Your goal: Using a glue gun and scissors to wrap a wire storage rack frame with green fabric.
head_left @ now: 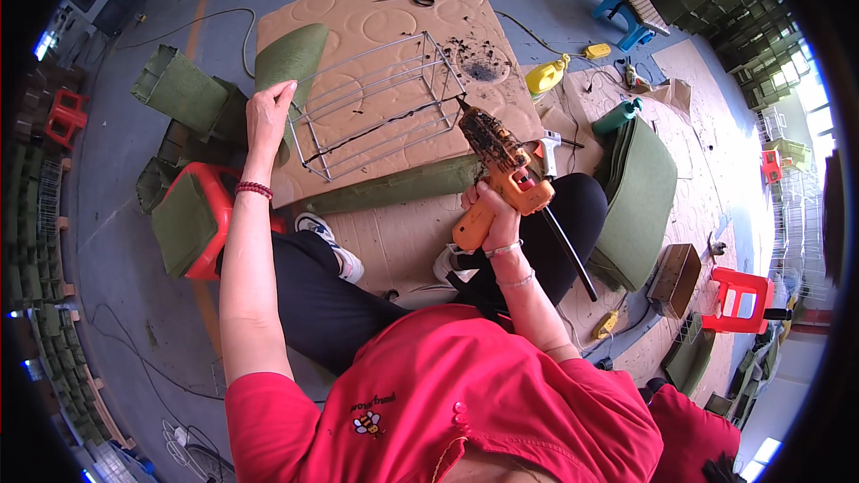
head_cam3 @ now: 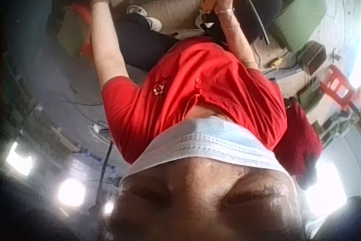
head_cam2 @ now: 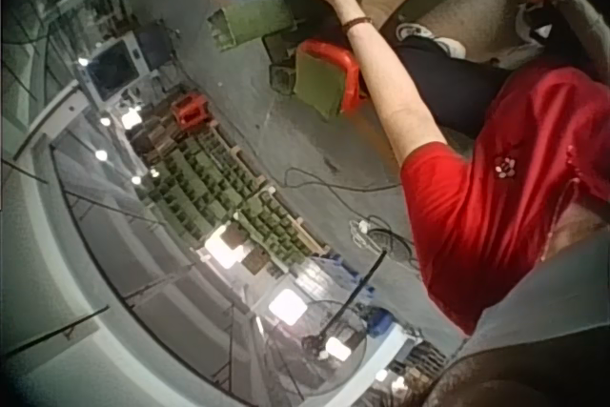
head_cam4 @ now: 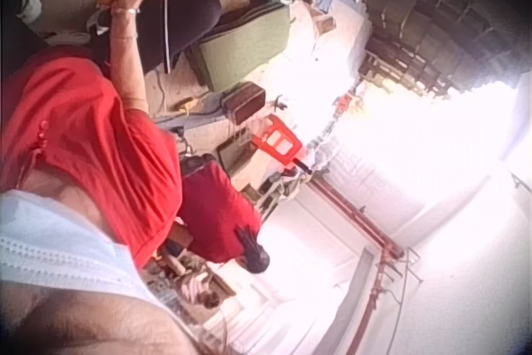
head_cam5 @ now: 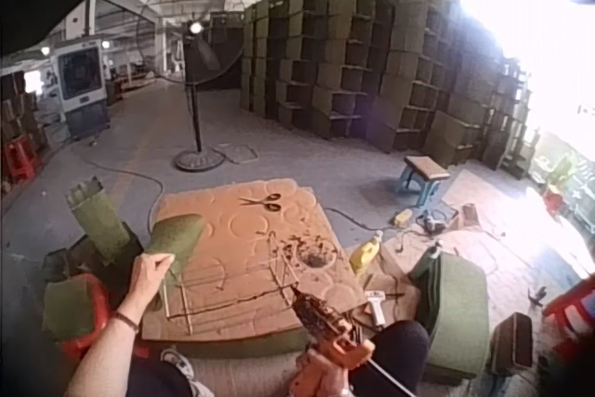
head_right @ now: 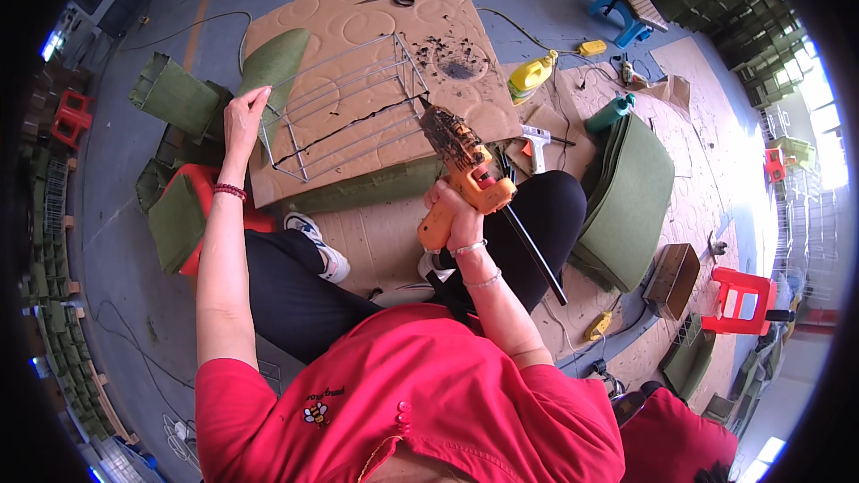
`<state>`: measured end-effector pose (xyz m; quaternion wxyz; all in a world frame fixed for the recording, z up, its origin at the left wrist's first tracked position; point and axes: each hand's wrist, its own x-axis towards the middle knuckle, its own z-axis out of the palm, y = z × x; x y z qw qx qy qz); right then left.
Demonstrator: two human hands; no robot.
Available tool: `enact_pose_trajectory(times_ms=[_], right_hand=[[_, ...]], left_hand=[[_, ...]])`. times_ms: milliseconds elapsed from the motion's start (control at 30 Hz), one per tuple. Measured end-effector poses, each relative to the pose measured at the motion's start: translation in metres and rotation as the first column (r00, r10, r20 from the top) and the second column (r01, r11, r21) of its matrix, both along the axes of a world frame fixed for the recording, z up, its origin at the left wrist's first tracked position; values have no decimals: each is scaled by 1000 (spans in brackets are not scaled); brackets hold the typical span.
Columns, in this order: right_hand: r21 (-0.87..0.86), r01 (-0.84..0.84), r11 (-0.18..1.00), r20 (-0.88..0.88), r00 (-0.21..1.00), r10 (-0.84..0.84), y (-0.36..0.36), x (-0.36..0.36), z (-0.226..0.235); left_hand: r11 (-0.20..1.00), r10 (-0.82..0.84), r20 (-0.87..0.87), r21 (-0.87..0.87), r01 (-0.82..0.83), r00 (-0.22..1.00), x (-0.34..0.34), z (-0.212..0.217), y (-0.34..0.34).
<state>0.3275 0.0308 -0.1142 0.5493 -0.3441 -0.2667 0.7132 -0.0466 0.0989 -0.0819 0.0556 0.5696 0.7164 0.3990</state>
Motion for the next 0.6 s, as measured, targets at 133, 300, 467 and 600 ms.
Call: enact_pose_trajectory(times_ms=[133, 300, 467, 600], right_hand=[[6, 6, 1000, -12, 1000, -6, -5, -4, -2], [20, -11, 1000, -13, 1000, 11, -4, -4, -4], [-8, -43, 999, -1, 999, 43, -8, -8, 0], [-30, -84, 996, 12, 996, 84, -12, -12, -4]], left_hand=[[1000, 9, -15, -4, -9, 1000, 0, 1, -1], [1000, -4, -5, 7, 4, 1000, 0, -1, -1], [1000, -11, -16, 20, 12, 1000, -2, -2, -1], [1000, 7, -31, 27, -6, 999, -2, 1, -3]])
